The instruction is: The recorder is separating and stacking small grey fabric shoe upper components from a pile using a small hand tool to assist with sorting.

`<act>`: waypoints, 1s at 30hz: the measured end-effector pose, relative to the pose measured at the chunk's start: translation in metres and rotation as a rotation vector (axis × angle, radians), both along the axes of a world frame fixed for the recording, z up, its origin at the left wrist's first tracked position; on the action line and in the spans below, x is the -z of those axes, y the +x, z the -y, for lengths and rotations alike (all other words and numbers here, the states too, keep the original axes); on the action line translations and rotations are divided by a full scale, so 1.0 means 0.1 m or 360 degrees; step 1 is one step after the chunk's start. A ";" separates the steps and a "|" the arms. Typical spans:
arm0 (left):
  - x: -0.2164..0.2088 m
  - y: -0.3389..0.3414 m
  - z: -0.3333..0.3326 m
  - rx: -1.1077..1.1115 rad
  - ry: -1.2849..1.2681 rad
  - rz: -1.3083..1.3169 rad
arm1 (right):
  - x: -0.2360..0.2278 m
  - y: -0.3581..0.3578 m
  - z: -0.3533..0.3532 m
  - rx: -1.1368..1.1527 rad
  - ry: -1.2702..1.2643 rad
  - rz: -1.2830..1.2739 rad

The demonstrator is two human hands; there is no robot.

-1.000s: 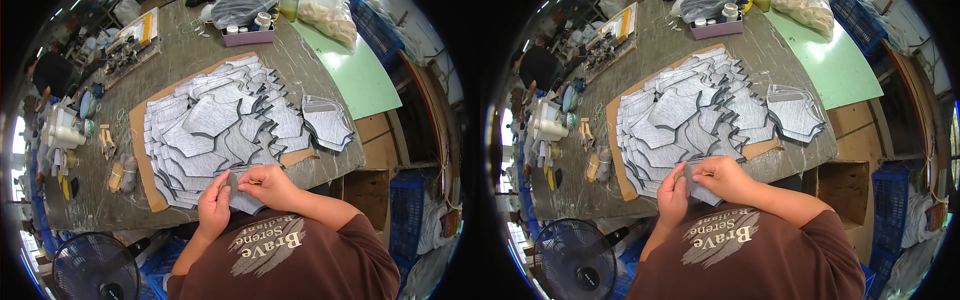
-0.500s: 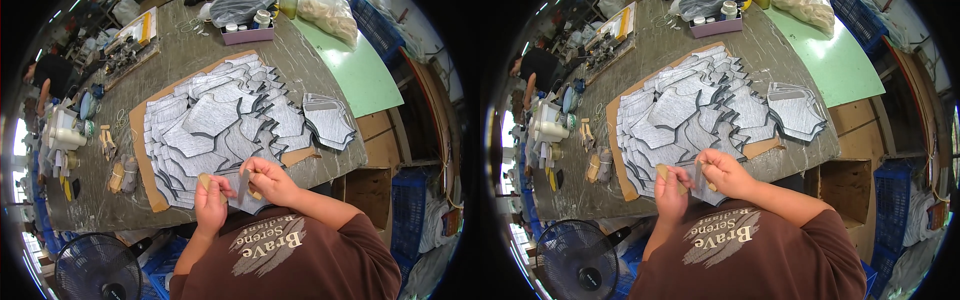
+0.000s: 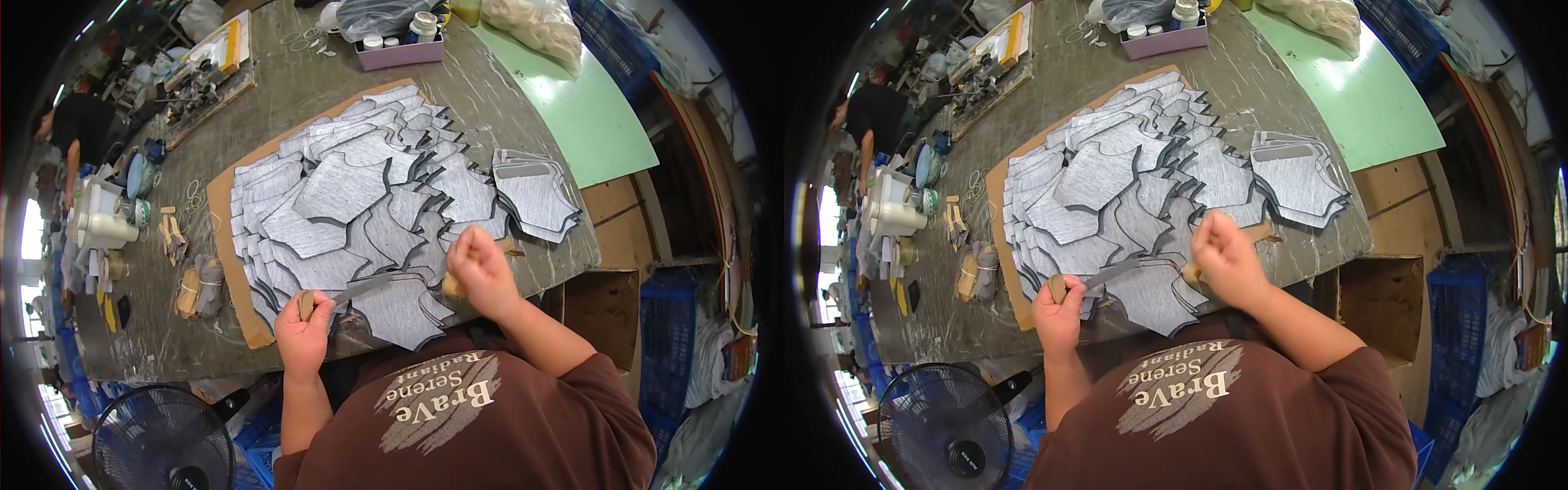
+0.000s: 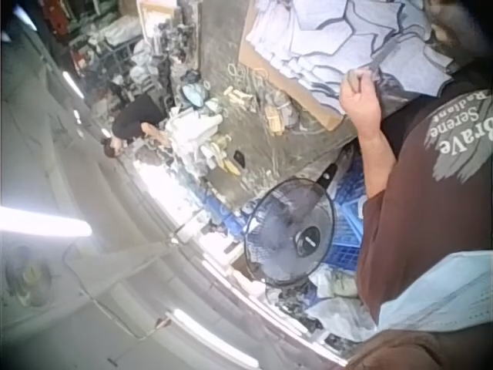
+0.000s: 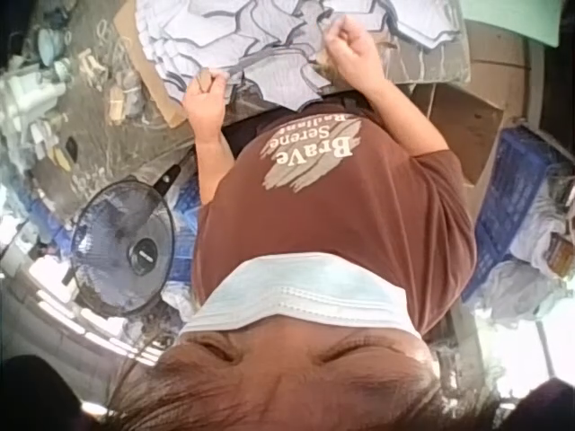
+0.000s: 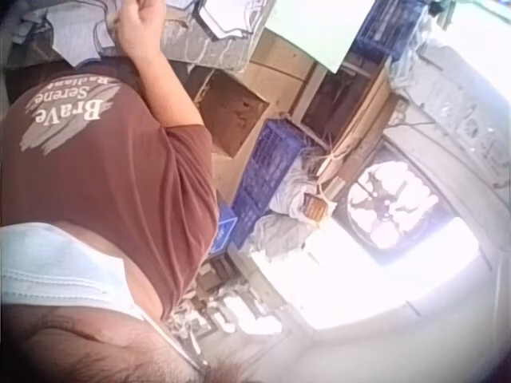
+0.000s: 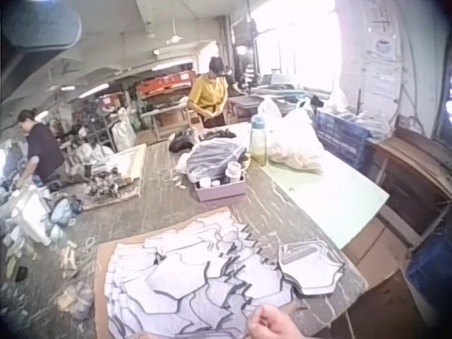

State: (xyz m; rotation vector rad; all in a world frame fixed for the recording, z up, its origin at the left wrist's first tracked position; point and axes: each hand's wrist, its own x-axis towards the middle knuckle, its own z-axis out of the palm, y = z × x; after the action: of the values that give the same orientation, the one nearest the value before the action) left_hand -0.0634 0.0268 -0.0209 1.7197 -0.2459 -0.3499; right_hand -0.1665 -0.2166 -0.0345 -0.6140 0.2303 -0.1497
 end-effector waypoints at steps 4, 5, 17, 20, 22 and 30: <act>-0.08 -0.02 0.13 0.0193 0.0237 -0.0171 | 0.15 -0.18 -0.20 0.0386 -0.2776 0.0314; -0.03 0.00 0.15 0.0280 0.0301 0.0017 | 0.19 -0.21 -0.24 0.0250 -0.3024 0.0417; 0.03 0.11 0.26 0.0360 0.0367 -0.0061 | 0.32 -0.23 -0.30 0.0101 -0.3330 0.0504; 0.03 0.11 0.26 0.0370 0.0372 -0.0077 | 0.31 -0.23 -0.30 0.0087 -0.3332 0.0495; 0.04 0.11 0.27 0.0371 0.0368 -0.0083 | 0.31 -0.23 -0.30 0.0089 -0.3326 0.0490; 0.06 0.12 0.28 0.0329 0.0482 -0.0024 | 0.27 -0.23 -0.32 0.0187 -0.3403 0.0474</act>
State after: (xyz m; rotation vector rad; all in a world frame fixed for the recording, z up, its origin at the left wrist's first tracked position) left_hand -0.0518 -0.0014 -0.0272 1.9933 -0.3759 -0.5753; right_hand -0.1895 -0.1850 -0.0617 -2.6710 -0.3127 -0.6037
